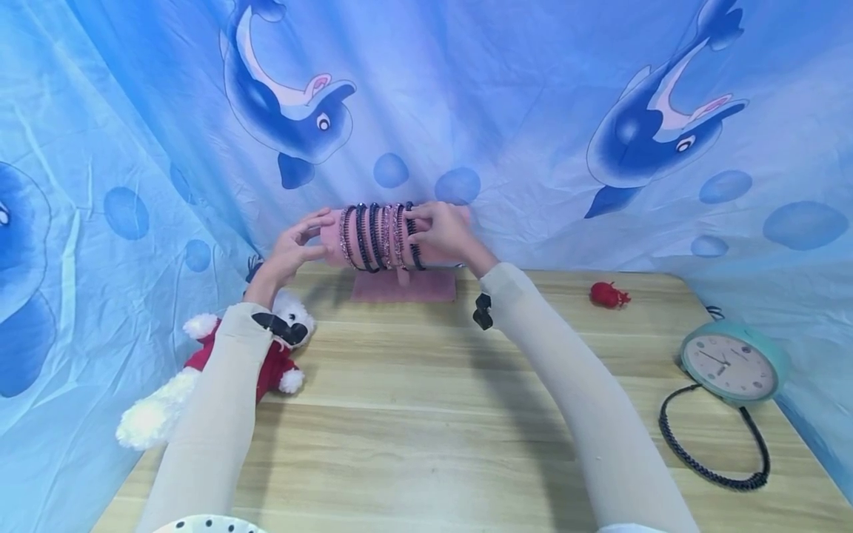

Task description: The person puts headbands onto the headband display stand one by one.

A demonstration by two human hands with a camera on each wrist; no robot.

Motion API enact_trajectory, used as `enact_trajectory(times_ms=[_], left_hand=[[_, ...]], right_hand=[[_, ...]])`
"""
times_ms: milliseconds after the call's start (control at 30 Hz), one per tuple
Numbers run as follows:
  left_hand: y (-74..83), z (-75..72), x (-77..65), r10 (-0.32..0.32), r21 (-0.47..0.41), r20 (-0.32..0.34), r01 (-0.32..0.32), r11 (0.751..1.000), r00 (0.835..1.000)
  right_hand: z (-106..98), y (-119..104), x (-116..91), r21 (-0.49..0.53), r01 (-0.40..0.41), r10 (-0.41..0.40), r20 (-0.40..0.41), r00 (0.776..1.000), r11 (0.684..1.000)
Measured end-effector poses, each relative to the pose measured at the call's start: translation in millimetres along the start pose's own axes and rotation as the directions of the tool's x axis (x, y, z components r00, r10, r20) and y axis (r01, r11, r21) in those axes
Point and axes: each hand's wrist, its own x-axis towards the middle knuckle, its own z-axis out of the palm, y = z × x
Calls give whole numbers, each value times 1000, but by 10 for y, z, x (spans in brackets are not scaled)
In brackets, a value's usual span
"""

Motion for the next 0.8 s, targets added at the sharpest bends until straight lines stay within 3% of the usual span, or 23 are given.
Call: enact_trajectory(times_ms=[800], left_hand=[[-40, -5, 30, 1, 3, -12, -1, 1000, 1000]], right_hand=[[106, -47, 15, 113, 24, -27, 30, 999, 993]])
